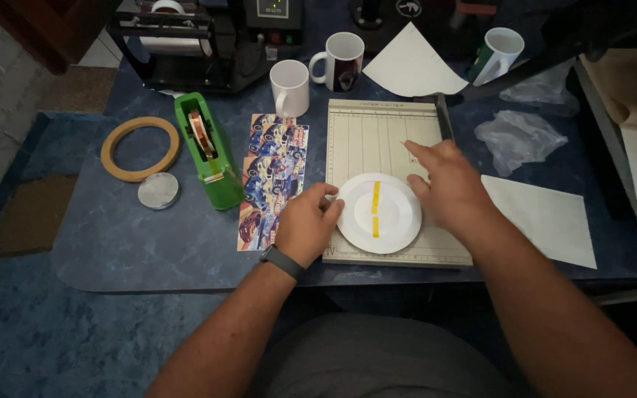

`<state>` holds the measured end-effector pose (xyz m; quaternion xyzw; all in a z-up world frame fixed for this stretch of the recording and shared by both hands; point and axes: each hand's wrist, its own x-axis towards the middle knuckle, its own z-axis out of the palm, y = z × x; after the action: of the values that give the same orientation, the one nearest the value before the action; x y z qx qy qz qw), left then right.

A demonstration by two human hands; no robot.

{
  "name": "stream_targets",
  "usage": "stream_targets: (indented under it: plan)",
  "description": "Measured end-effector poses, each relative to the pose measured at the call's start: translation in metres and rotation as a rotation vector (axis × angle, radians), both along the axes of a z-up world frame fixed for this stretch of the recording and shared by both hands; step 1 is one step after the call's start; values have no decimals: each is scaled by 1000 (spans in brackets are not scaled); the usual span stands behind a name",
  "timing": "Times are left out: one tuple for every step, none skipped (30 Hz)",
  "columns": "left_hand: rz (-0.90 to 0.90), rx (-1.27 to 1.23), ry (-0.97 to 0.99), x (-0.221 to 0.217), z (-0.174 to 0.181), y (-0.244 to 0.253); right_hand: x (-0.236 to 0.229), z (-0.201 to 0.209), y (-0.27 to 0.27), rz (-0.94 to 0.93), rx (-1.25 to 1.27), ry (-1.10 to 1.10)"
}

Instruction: The person applies a printed design to a white mug by wrapping it around the surface and smoothing it down. They also handle a paper plate with yellow tape and use a heat press machine to process a mug.

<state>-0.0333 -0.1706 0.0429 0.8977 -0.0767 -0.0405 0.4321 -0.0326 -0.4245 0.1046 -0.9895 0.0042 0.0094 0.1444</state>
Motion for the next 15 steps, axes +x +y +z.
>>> stream_targets:
  plan:
    - [0,0,0,0,0,0,1,-3,-1,0,0,0]
    - [-4,9,-3,0,0,0,1,-6,-2,-4,6,6]
    - [-9,18,-6,1,0,0,2,-9,-4,-8,13,11]
    - [-10,18,-6,0,1,0,-2,-4,2,-10,13,11]
    - [-17,19,-14,0,2,0,-5,2,7,12,-24,68]
    - [-23,20,-22,0,2,-1,-8,7,12,35,-62,124]
    - [-24,20,-21,0,2,-1,-9,8,14,34,-62,125]
    - [-23,21,-22,0,2,-1,-9,9,15,29,-71,150]
    - [-21,23,-22,0,2,-1,-9,11,18,25,-80,175]
    - [-20,23,-22,0,2,-1,-11,15,20,26,-80,175]
    - [-18,15,-20,0,2,-1,-13,20,23,22,-69,180]
    - [-16,7,-18,-1,2,-1,-15,24,26,18,-59,185]
    - [-16,7,-18,-1,2,-1,-15,24,26,19,-58,186]
    - [-15,17,-19,0,1,-1,-14,24,26,19,-63,194]
    - [-15,26,-22,0,0,-1,-14,24,25,18,-68,201]
